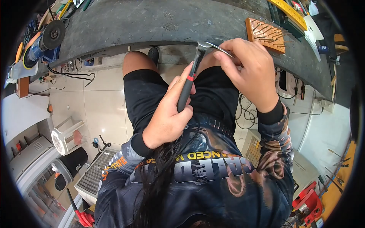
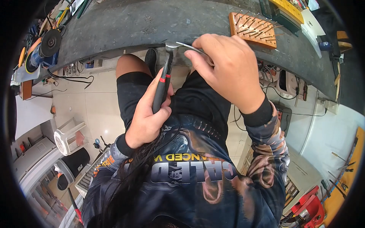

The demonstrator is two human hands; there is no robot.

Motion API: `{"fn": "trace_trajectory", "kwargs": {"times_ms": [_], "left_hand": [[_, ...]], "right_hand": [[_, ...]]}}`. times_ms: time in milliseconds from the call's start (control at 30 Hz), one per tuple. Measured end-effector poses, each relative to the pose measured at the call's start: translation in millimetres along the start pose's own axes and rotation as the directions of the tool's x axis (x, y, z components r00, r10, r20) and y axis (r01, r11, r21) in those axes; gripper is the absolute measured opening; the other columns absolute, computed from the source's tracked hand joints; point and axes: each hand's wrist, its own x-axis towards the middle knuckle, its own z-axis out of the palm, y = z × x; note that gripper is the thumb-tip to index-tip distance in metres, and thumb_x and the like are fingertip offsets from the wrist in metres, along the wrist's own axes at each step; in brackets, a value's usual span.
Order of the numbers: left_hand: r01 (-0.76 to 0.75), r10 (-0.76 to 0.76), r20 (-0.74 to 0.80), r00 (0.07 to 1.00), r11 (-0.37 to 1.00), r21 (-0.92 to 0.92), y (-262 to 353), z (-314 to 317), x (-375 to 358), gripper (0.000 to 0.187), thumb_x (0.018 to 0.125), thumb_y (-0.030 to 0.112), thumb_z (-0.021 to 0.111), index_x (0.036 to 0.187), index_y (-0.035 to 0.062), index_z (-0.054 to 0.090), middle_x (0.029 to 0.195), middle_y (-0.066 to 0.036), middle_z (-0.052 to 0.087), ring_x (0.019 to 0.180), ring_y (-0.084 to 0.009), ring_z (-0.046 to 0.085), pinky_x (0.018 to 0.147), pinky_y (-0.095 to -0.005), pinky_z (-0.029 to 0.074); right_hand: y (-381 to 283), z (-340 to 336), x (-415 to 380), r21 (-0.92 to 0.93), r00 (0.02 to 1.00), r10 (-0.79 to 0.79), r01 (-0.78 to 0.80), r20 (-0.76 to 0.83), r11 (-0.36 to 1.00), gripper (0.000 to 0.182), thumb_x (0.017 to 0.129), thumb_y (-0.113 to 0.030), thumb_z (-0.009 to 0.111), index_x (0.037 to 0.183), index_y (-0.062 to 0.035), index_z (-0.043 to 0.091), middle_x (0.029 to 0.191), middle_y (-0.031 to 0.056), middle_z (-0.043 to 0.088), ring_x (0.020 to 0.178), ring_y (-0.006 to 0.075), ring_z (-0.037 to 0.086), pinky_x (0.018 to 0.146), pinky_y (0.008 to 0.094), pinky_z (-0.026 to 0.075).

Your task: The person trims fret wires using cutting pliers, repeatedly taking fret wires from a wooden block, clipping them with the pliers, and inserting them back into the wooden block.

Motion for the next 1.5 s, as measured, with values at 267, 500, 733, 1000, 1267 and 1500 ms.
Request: {"fn": "trace_trajectory", "kwargs": {"times_ms": [267,500,733,1000,1267,1500], "left_hand": [[-0.009,0.008,-0.088,0.996,1.0,-0.011,-8,7,-2,0.1,0.09,-0.011,0.053,0.186,0.0045,0.029,0.13,-0.002,0.056,0.102,-0.0095,0.051,0.091,-0.0238,0.049],[0.029,-0.039,-0.131,0.991,0.996,-0.082,-9,16,-3,0.103,0.088,-0.014,0.051,0.186,0.0055,0.029,0.126,-0.001,0.054,0.096,-0.0084,0.05,0.085,-0.022,0.048],[0.045,-0.055,-0.147,0.988,0.996,-0.072,-8,14,-5,0.103,0.087,-0.013,0.05,0.186,0.005,0.03,0.125,-0.001,0.054,0.098,-0.0087,0.05,0.086,-0.0219,0.048],[-0.055,0.058,-0.146,0.988,0.998,0.019,-8,9,-4,0.101,0.086,-0.009,0.052,0.185,0.0021,0.031,0.131,-0.004,0.055,0.101,-0.011,0.05,0.089,-0.0238,0.048],[-0.055,0.056,-0.082,0.995,0.998,0.017,-10,9,-4,0.109,0.084,-0.013,0.052,0.188,0.0109,0.028,0.126,-0.01,0.054,0.104,-0.0192,0.055,0.096,-0.0298,0.052],[-0.049,0.05,-0.052,0.997,0.999,0.016,-4,10,-3,0.109,0.085,-0.013,0.052,0.188,0.0117,0.028,0.132,-0.012,0.056,0.099,-0.0186,0.057,0.096,-0.0309,0.054]], "right_hand": [[8,-1,10,-0.335,0.977,-0.213,0.209,0.024,0.919,0.035,0.096,-0.031,0.088,0.077,-0.0134,0.066,0.074,0.0021,0.066,0.073,0.0255,0.066,0.078,0.0409,0.048],[3,6,13,-0.401,0.965,-0.25,0.262,0.082,0.878,0.036,0.097,-0.027,0.087,0.072,-0.0131,0.066,0.068,0.0034,0.066,0.072,0.024,0.065,0.081,0.0411,0.049],[5,14,11,-0.375,0.969,-0.236,0.245,0.072,0.894,0.036,0.096,-0.027,0.088,0.073,-0.0129,0.065,0.068,0.0039,0.066,0.072,0.0248,0.066,0.082,0.041,0.049],[4,-13,14,-0.289,0.986,-0.162,0.167,0.041,0.943,0.03,0.097,-0.035,0.09,0.088,-0.0142,0.07,0.074,0.0011,0.068,0.076,0.0257,0.068,0.088,0.0428,0.052],[8,-3,4,0.089,0.994,-0.095,0.09,0.058,0.992,0.024,0.105,-0.016,0.083,0.128,-0.0113,0.079,0.08,0.0017,0.075,0.075,0.0242,0.072,0.092,0.0391,0.051],[7,-4,3,0.122,0.99,-0.139,0.133,0.039,0.984,0.022,0.106,-0.008,0.08,0.128,-0.0101,0.08,0.082,0.0046,0.078,0.076,0.0252,0.074,0.091,0.0397,0.052]]}}
